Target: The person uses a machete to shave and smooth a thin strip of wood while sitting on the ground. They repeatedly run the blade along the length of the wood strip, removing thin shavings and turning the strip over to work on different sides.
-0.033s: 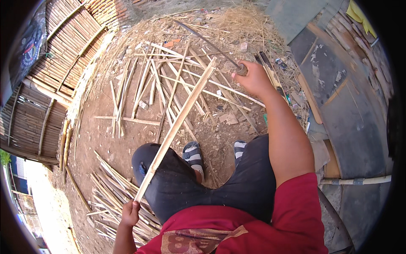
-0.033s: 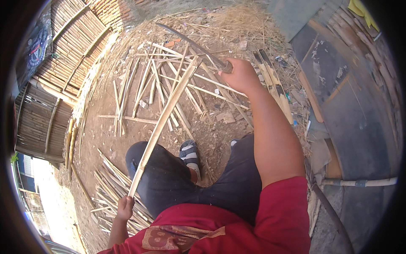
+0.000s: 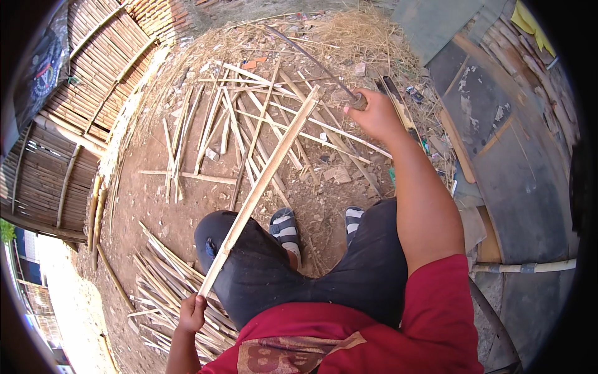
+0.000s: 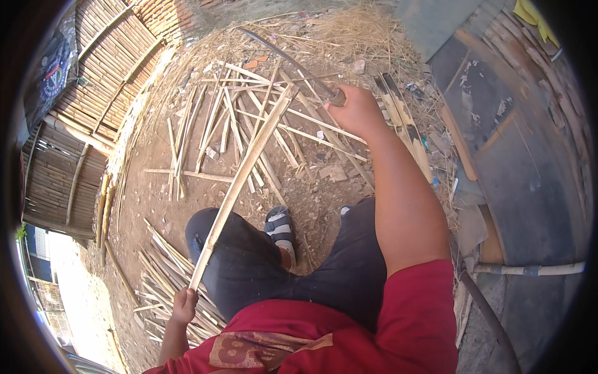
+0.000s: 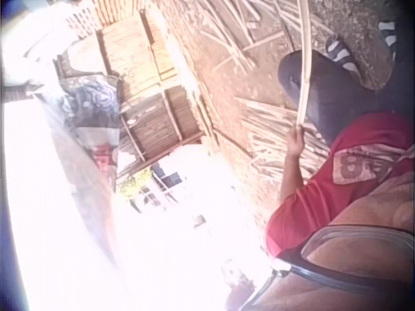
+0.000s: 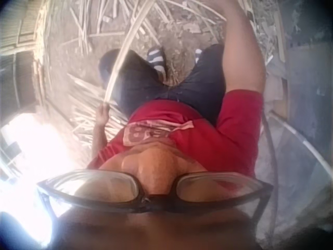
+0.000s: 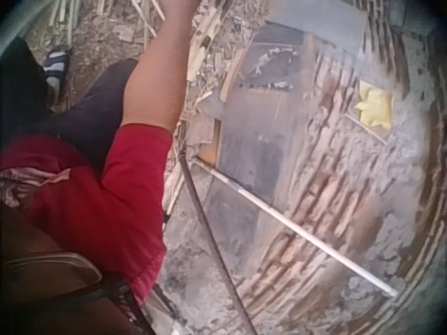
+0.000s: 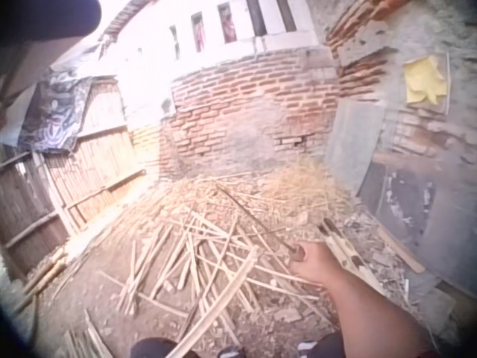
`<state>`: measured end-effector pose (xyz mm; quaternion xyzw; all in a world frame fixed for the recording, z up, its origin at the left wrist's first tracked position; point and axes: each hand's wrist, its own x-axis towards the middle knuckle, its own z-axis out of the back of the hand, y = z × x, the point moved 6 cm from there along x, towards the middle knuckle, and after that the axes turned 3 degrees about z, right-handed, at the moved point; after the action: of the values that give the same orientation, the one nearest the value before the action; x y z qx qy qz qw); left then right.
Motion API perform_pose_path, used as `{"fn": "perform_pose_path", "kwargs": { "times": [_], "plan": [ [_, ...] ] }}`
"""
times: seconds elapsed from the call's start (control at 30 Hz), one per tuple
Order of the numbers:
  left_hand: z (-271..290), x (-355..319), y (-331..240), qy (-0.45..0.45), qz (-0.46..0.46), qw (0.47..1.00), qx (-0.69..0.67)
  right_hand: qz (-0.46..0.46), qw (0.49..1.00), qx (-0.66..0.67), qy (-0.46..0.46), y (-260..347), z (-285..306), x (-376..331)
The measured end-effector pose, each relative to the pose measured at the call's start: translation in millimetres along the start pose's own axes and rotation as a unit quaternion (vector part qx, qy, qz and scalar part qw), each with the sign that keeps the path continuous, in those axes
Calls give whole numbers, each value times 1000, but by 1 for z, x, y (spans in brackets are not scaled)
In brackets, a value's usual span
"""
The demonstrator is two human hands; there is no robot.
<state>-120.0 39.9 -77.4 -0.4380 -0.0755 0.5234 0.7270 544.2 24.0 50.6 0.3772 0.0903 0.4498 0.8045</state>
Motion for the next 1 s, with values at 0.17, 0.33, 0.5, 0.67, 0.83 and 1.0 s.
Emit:
{"fn": "perform_pose_path", "kwargs": {
  "times": [0.17, 0.33, 0.5, 0.67, 0.83, 1.0],
  "plan": [
    [-8, 7, -24, 67, 49, 994, -70, 111, 988, -35, 100, 27, -20, -7],
    [-28, 13, -46, 157, 122, 965, -173, 241, 924, -183, 233, 72, -66, -31],
    [-29, 18, -44, 250, 206, 908, -267, 149, 961, -117, 201, 18, -69, -12],
    [-27, 13, -40, 264, 213, 895, -289, 244, 906, -172, 299, 65, -91, -40],
    [-31, 25, -40, 288, 190, 897, -277, 59, 966, -101, 229, 2, -73, -6],
    [-25, 18, -38, 260, 204, 901, -279, 205, 930, -181, 244, 56, -74, -29]
  ]
}}
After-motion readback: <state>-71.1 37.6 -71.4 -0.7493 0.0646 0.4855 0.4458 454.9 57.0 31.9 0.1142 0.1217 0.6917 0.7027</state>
